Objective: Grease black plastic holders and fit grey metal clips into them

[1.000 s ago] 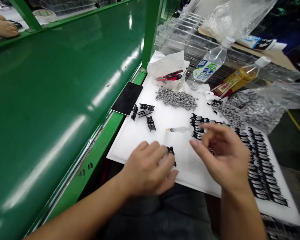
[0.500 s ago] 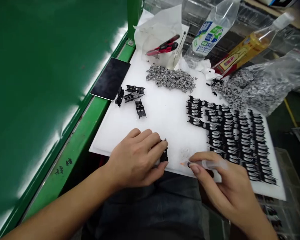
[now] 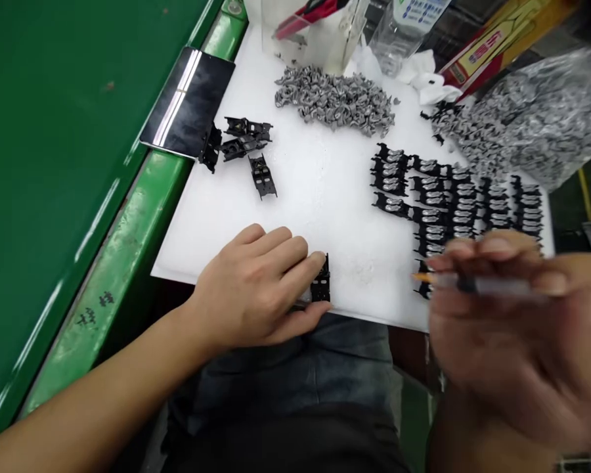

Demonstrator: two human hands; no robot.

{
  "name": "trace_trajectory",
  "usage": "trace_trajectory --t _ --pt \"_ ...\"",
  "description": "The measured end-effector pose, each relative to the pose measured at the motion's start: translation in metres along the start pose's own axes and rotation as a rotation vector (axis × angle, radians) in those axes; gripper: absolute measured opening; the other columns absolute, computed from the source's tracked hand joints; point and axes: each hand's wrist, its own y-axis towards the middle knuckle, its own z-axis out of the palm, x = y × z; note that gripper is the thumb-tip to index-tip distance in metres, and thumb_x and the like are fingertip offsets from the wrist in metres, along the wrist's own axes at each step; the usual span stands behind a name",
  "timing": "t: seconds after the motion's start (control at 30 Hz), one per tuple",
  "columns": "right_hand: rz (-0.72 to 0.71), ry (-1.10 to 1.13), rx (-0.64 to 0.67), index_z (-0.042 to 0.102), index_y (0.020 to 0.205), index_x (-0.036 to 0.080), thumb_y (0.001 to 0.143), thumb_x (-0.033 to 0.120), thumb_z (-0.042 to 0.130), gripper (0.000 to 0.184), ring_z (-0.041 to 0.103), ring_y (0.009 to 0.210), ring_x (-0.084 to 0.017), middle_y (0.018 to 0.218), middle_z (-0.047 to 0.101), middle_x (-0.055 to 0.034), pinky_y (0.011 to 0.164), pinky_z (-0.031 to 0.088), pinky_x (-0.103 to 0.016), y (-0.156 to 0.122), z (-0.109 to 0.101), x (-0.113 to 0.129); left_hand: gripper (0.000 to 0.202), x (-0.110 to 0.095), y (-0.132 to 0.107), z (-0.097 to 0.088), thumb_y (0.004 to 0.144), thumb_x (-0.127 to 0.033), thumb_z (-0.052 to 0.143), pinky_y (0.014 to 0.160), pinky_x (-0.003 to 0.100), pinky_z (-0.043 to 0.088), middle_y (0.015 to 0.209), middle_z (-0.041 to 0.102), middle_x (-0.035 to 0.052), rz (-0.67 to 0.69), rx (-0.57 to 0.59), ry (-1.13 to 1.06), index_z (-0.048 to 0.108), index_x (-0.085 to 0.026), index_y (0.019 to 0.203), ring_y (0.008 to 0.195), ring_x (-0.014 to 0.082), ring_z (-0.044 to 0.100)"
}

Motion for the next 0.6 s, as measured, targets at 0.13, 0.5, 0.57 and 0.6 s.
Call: trace_trajectory --t 0.13,0.5,0.57,0.6 --pt "0.334 0.613 0.121 0.061 0.087 0.025 0.095 0.037 0.072 0.018 0.036 0.054 -0.015 0.064 0.034 0.0058 0.058 0.044 -0.035 0.017 0.029 -0.010 0.048 0.001 0.000 0.001 0.101 -0.051 0.063 0.068 0.039 0.035 0.090 0.066 0.0069 -0.002 0.010 0.005 0.071 -0.009 0.122 0.080 0.0227 0.058" --pt "0.504 0.752 0.219 0.022 0.059 0.023 0.100 0.058 0.061 0.067 0.009 0.045 -0.010 0.048 0.015 0.0087 0.051 0.023 -0.034 0.016 0.056 -0.015 0.047 0.001 -0.001 0.002 0.102 -0.052 0.060 0.066 0.040 0.035 0.089 0.065 0.0060 0.002 0.010 0.008 0.071 -0.010 0.119 0.079 0.0225 0.059" --pt "0.496 0.722 0.209 0.023 0.058 0.023 0.098 0.057 0.065 0.067 0.010 0.045 -0.010 0.047 0.017 0.0087 0.051 0.025 -0.034 0.014 0.056 -0.014 0.047 0.001 0.000 0.003 0.103 -0.053 0.059 0.065 0.040 0.035 0.089 0.065 0.0060 0.001 0.012 0.011 0.072 -0.010 0.118 0.078 0.0221 0.059" --pt "0.494 0.710 0.210 0.023 0.058 0.023 0.097 0.057 0.066 0.067 0.011 0.045 -0.010 0.047 0.018 0.0086 0.051 0.026 -0.035 0.014 0.056 -0.014 0.046 0.001 0.000 0.003 0.103 -0.053 0.059 0.065 0.039 0.035 0.089 0.065 0.0060 0.001 0.012 0.013 0.071 -0.010 0.117 0.078 0.0220 0.059"
